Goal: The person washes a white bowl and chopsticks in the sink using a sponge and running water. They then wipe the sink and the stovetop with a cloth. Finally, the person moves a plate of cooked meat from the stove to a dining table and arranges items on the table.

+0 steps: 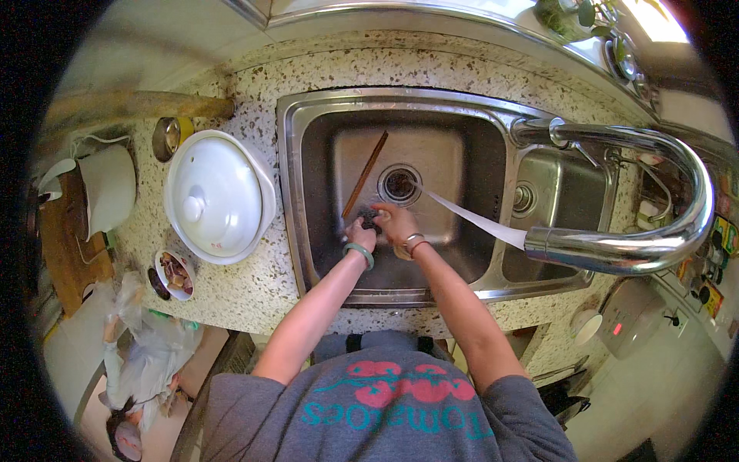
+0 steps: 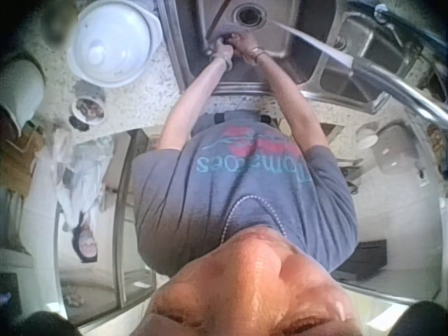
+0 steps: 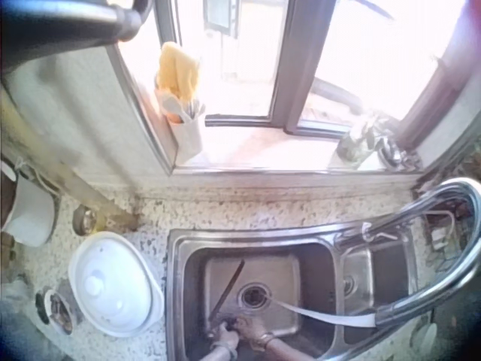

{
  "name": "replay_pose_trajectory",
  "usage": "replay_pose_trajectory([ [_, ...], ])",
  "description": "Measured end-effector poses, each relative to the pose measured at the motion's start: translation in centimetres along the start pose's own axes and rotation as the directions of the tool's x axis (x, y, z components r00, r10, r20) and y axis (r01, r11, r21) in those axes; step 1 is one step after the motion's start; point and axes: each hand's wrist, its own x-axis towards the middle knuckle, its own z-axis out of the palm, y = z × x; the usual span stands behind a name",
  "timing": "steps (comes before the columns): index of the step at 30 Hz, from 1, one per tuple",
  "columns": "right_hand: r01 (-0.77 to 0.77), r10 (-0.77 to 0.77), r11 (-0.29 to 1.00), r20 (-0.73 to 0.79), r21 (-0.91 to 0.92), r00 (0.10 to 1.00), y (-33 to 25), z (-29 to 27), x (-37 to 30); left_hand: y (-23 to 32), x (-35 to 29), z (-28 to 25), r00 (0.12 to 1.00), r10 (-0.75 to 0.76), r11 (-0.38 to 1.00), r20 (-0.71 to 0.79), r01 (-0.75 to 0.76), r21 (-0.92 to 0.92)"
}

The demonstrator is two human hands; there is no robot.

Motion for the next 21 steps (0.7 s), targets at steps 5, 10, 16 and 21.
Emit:
replay_pose_trajectory([
  [5, 0.135, -0.107, 0.862, 0.085, -0.488, 0.991, 3.1, 3.6, 2.7, -1.7, 1.4, -0.7, 0.995, -0.088, 0.986, -0.054, 0.079, -0.15],
  [10, 0.158, -0.187, 0.932, -0.058, -0.327, 0.981, 4.8, 1.1, 2.3, 1.7, -0.5, -0.8, 0.974, 0.007, 0.99, -0.228, -0.04, -0.138],
  [16, -0.016, 0.01, 0.571, 0.013, 0.821, 1.0, 2.5, -6.4, 0.7, 4.4, -2.4, 3.2, 0.872, 0.401, 0.74, 0.281, -0.128, -0.661],
  [21, 0.229, -0.129, 0.703, -0.196, 0.673, 0.972, -1.1, -10.3, -1.0, 10.7, -5.3, 0.5, 0.645, 0.242, 0.951, 0.725, -0.011, -0.308],
])
